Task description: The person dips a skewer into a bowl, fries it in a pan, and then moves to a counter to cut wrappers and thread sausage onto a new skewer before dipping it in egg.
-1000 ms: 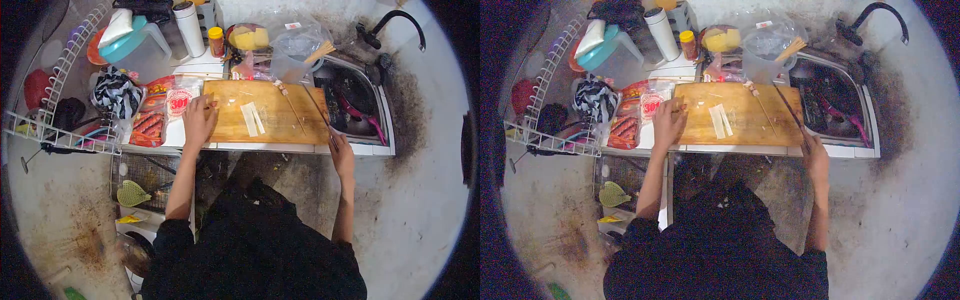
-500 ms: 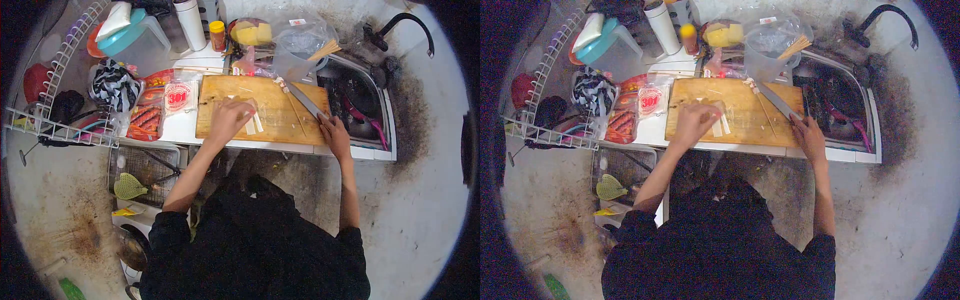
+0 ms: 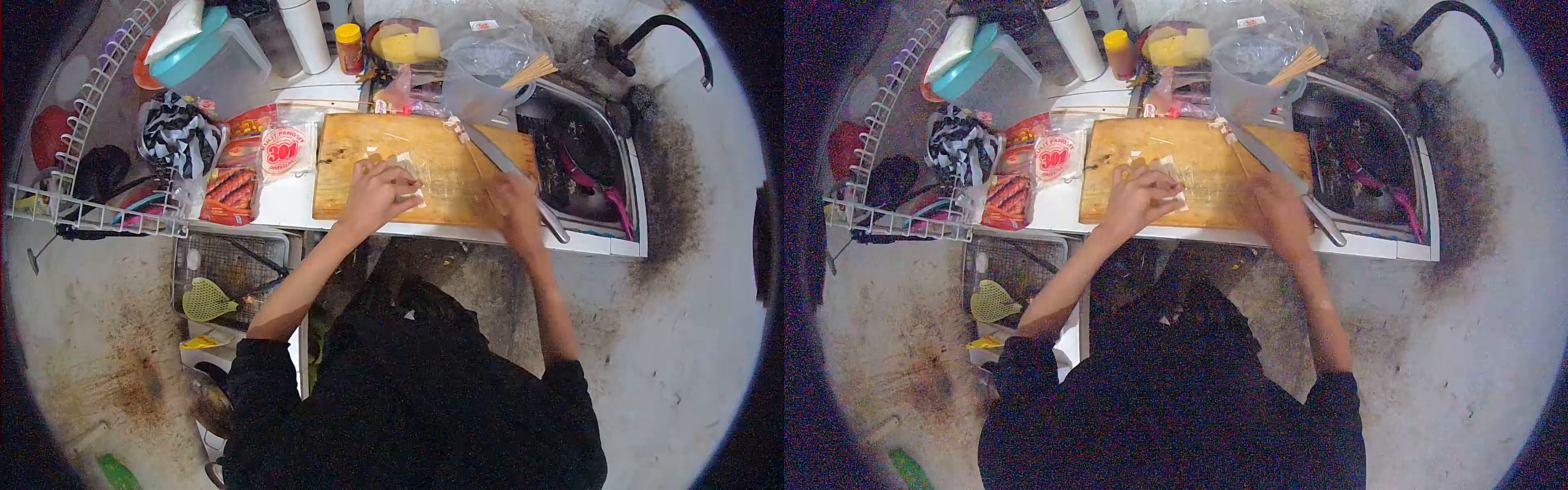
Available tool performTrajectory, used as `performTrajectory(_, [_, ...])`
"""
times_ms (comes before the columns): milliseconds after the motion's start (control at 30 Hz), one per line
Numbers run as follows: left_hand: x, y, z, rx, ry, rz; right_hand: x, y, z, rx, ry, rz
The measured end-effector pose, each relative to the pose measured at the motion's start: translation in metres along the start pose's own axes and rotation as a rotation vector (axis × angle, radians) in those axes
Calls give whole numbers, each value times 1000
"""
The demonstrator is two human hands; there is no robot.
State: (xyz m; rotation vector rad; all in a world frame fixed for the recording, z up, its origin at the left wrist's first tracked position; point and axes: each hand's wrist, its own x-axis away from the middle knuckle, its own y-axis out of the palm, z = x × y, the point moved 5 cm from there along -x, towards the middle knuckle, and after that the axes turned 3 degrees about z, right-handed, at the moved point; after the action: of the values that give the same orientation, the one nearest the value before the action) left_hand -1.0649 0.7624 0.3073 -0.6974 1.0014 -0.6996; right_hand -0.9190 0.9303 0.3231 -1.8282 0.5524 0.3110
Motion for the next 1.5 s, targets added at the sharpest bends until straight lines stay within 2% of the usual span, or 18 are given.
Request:
performTrajectory(67, [-2, 3, -2, 11, 8, -34, -4, 28, -23, -140, -162, -159])
performTrajectory(233, [-1, 2, -5, 31, -11, -18, -19, 49, -47, -163, -264, -149])
performTrajectory(467, [0, -2, -4, 34, -21, -11, -24, 62, -47, -77, -450, -127])
performTrajectory(700, [0, -2, -4, 43, 5, -74, -24, 67, -48, -55, -472, -107])
performTrajectory(867, [-3, -3, -5, 25, -3, -139, -28, 60, -48, -223, -404, -127])
performTrajectory(1100, [-5, -4, -6, 26, 54, -149, -29, 65, -47, -112, -502, -105])
performTrajectory(1167, [-5, -1, -7, 30, 53, -139, -37, 61, -48, -86, -407, -67])
performTrajectory(1267, [0, 12, -17, 112, -18, -57, -49, 61, -46, -145, -334, -42])
performTrajectory(1333, [0, 16, -25, 393, -180, -20, -53, 62, -45, -158, -313, -76])
performTrajectory(1367, [-1, 11, -20, 393, -178, -20, -55, 64, -44, -171, -295, -111])
performTrajectory(1433, [0, 4, -15, 134, -334, -98, -56, 68, -41, -191, -277, -124])
performTrajectory(1467, [1, 8, -17, 134, -336, -96, -56, 71, -40, -211, -260, -139])
performTrajectory(1500, [1, 10, -19, 191, -323, -12, -57, 72, -39, -212, -262, -140])
